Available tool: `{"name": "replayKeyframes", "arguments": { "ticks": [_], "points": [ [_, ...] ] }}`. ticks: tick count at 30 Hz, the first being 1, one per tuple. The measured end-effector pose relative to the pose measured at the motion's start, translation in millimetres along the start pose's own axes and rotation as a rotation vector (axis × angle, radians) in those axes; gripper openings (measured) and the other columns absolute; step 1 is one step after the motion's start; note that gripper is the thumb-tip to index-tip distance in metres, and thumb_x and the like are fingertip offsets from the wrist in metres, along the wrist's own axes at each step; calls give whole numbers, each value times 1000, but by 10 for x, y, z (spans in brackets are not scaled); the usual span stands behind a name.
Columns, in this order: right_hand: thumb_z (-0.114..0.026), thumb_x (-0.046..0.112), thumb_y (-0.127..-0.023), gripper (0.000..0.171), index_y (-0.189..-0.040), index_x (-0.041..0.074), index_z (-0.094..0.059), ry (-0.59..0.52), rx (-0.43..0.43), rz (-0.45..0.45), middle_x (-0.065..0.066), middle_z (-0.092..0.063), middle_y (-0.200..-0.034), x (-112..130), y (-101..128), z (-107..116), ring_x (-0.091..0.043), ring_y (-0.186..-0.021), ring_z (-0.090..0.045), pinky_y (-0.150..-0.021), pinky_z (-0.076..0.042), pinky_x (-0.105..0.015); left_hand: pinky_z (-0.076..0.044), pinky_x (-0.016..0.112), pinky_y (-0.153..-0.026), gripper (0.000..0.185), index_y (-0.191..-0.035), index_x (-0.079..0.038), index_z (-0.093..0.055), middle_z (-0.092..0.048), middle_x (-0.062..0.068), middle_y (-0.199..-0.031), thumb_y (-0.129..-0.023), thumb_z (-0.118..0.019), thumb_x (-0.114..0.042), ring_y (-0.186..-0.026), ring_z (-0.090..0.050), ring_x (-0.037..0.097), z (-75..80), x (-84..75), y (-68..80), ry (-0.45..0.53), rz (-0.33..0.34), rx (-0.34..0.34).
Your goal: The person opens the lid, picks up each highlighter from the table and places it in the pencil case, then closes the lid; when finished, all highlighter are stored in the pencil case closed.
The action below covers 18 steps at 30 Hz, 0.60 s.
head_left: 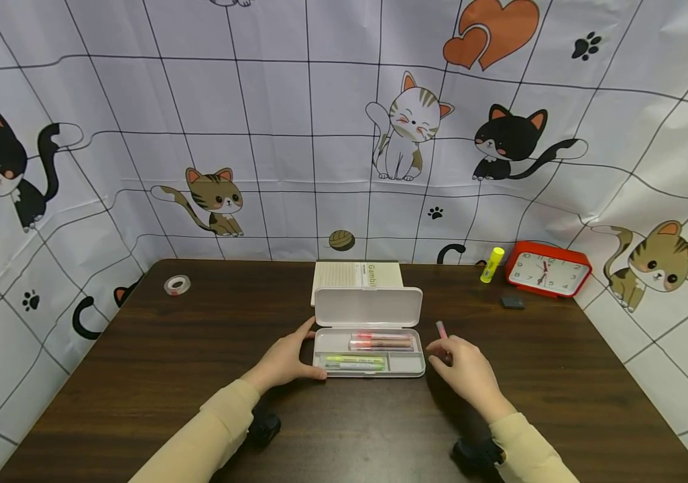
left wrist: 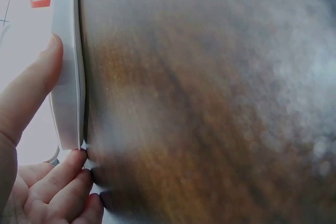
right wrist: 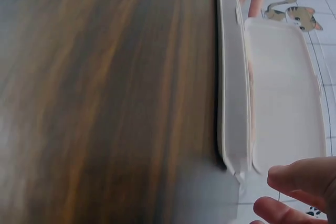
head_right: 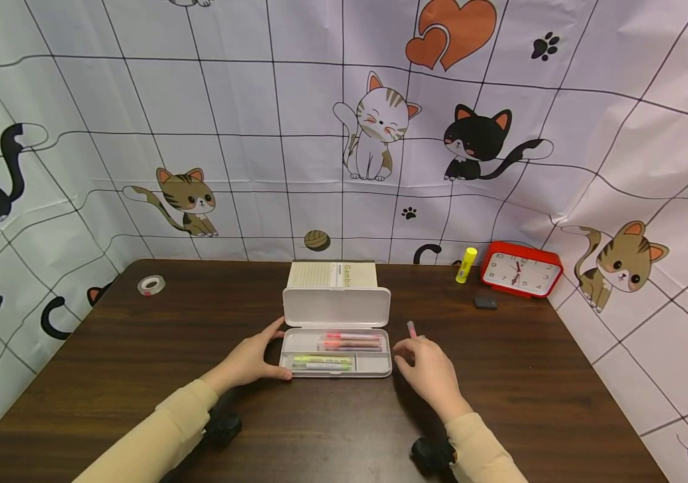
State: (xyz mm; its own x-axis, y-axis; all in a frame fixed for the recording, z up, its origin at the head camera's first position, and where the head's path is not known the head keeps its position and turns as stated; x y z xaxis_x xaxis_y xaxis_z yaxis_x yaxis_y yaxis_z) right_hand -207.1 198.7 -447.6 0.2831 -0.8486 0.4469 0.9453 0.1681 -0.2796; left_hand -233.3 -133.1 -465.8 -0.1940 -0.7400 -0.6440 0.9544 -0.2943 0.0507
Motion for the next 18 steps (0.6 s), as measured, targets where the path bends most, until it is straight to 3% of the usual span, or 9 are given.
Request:
{"name": "replayKeyframes", "arguments": {
  "ticks": [14, 18],
  "points": [
    [-71, 11, -81, 21, -102, 8, -70, 1, 41, -89, 1, -57, -76, -265, 94, 103, -12, -65, -46, -54, -37, -28, -36, 51, -103, 112, -151, -6, -23, -54, 12, -135, -65, -87, -39, -126, -47, 35, 2, -7, 15, 6, -1, 3],
    [-72, 11, -81, 24, -104, 7, -69, 1, 49, -110, 1, -58, -78, -323, 113, 129, -14, -69, -52, -56, -41, -29, -36, 51, -104, 112, -151, -7, -23, -54, 11, -136, -65, -87, -39, -126, -47, 34, 4, -6, 8, 8, 7, 3]
  ]
}}
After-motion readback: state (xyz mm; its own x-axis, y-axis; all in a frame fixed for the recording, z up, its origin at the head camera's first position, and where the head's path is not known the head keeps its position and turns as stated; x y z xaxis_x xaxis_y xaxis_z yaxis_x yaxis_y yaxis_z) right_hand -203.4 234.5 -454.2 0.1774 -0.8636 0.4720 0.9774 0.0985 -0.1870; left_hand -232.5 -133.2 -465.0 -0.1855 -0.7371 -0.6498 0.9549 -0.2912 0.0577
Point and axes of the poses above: each hand's wrist, its own y-axis away from the middle knuckle, its own z-axis out of the back of the hand, x = y × z, the point moved 1 cm from there along -y, towards the middle knuckle
